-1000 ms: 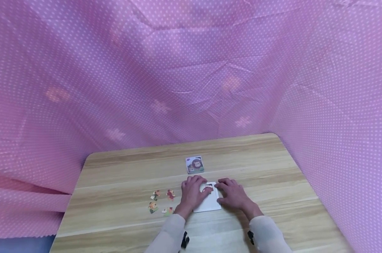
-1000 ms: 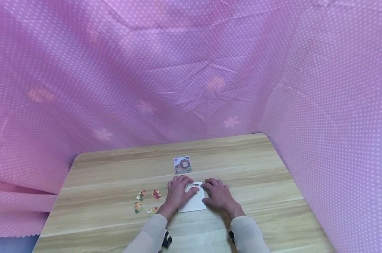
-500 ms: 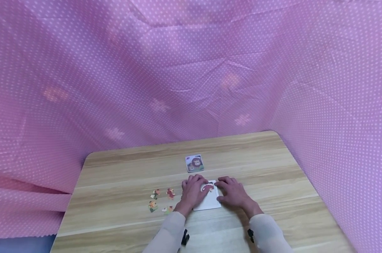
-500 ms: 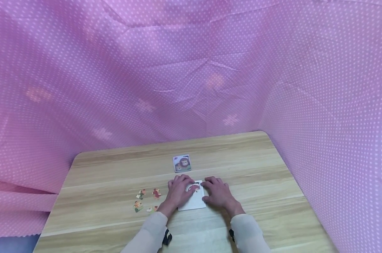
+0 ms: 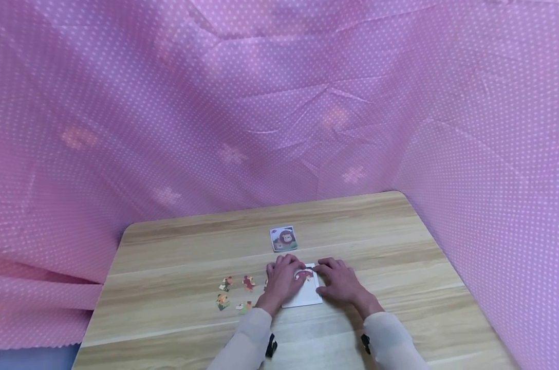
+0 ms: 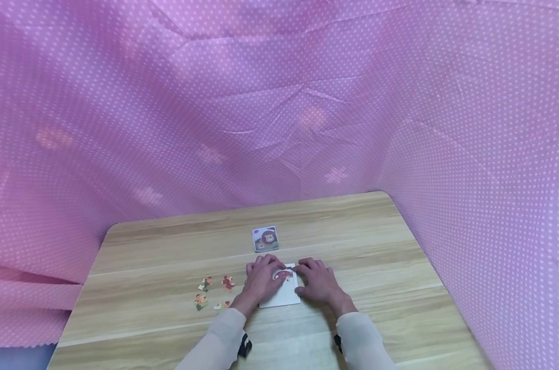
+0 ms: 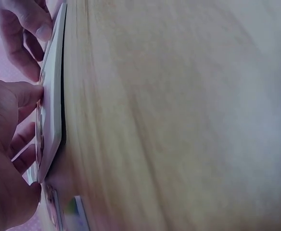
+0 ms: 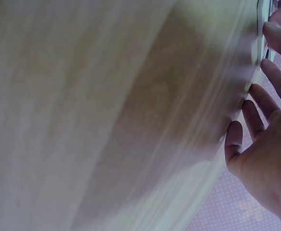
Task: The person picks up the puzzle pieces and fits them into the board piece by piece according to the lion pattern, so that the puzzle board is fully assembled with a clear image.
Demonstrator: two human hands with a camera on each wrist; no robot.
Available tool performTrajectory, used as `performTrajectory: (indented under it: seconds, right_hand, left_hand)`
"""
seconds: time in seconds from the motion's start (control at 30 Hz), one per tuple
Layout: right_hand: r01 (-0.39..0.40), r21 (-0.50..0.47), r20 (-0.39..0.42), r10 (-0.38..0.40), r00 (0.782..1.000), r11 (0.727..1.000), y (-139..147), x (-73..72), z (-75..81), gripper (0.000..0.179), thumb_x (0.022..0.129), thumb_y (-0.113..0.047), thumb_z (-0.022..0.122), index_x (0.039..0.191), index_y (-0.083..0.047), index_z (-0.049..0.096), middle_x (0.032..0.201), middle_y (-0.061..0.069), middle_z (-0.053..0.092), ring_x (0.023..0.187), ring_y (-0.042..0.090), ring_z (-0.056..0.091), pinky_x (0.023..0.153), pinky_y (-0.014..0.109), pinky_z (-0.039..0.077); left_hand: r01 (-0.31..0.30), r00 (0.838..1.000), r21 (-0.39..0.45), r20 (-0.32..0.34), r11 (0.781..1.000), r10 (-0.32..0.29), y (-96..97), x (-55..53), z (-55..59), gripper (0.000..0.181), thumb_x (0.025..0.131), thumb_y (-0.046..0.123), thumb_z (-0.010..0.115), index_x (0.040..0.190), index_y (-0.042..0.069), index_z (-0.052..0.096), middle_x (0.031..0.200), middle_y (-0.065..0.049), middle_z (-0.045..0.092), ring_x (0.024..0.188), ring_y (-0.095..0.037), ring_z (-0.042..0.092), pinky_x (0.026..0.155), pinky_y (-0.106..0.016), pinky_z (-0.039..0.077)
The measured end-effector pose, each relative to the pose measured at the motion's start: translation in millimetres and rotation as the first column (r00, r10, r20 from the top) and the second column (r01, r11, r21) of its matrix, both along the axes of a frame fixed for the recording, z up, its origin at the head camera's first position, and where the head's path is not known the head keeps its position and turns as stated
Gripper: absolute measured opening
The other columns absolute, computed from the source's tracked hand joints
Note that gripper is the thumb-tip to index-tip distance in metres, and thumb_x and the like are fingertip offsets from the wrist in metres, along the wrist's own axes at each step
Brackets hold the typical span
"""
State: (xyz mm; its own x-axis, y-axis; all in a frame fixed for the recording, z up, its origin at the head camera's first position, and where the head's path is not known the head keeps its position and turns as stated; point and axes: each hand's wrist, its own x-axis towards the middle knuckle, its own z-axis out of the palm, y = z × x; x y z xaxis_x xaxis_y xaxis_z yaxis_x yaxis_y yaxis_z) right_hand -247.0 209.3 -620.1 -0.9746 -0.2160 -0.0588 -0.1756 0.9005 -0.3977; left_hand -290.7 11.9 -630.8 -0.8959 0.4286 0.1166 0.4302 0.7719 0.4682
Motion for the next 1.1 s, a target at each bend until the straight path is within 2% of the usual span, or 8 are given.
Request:
performTrajectory:
  seconds: [0.23,0.3,0.47,0.73,0.93,1.1]
  right_hand:
    - [-0.004,0.007,0.014,0.004,1.0,1.0,-1,0.3,2.9,0.056,0.079,-0.041,0.075,0.131,-0.026,0.058,0.144,0.003,0.047,0.128,0.03,0.043,0.09,0.052,0.042]
    - [-0.005,0.006,0.014,0.005,1.0,1.0,-1,0.8,3.8,0.056,0.079,-0.04,0.075,0.131,-0.026,0.058,0.143,0.003,0.047,0.128,0.03,0.043,0.09,0.051,0.042]
    - [-0.001,-0.011,0.015,0.001,1.0,1.0,0,1.6,5.6,0.055,0.079,-0.039,0.075,0.13,-0.025,0.059,0.143,0.003,0.048,0.127,0.029,0.043,0.09,0.05,0.041]
    - [0.0,-0.013,0.008,0.0,1.0,1.0,0,2.8,1.8,0.055,0.079,-0.04,0.076,0.129,-0.026,0.06,0.142,0.003,0.048,0.126,0.028,0.044,0.09,0.05,0.04]
    - [0.002,-0.034,0.019,-0.002,1.0,0.999,0,3.6,1.0,0.056,0.079,-0.04,0.076,0.13,-0.027,0.059,0.143,0.001,0.047,0.127,0.027,0.042,0.092,0.049,0.039]
    - [0.008,-0.033,0.008,-0.007,1.0,0.999,-1,3.9,0.9,0.054,0.079,-0.04,0.077,0.129,-0.028,0.06,0.142,0.001,0.048,0.126,0.026,0.043,0.092,0.049,0.039]
  left_hand:
    - [0.012,1.0,-0.005,-0.017,1.0,-0.012,-10.3,-1.8,-2.6,0.027,0.088,0.039,0.065,0.112,0.026,0.068,0.118,0.006,0.059,0.11,-0.017,0.049,0.094,-0.044,0.033]
    - [0.004,1.0,0.006,-0.004,1.0,-0.004,-14.4,-2.3,-2.5,0.028,0.087,0.038,0.066,0.113,0.026,0.067,0.118,0.006,0.059,0.111,-0.017,0.049,0.096,-0.045,0.033]
    - [-0.028,0.999,0.015,0.038,0.999,0.027,-22.7,-0.7,0.0,0.03,0.085,0.034,0.069,0.114,0.027,0.065,0.118,0.006,0.058,0.111,-0.017,0.049,0.099,-0.047,0.032]
    - [-0.055,0.998,0.046,0.018,0.997,0.055,-34.8,4.1,-0.2,0.031,0.083,0.031,0.07,0.114,0.025,0.065,0.121,0.004,0.059,0.112,-0.019,0.05,0.101,-0.05,0.033]
    - [-0.1,0.994,0.086,0.054,0.991,0.096,-46.3,5.1,1.3,0.033,0.084,0.032,0.07,0.116,0.025,0.065,0.124,0.004,0.059,0.116,-0.02,0.05,0.107,-0.051,0.03]
    - [-0.141,0.989,0.093,0.068,0.986,0.135,-55.9,6.2,1.6,0.033,0.083,0.031,0.07,0.116,0.025,0.065,0.124,0.002,0.059,0.117,-0.022,0.05,0.107,-0.05,0.031]
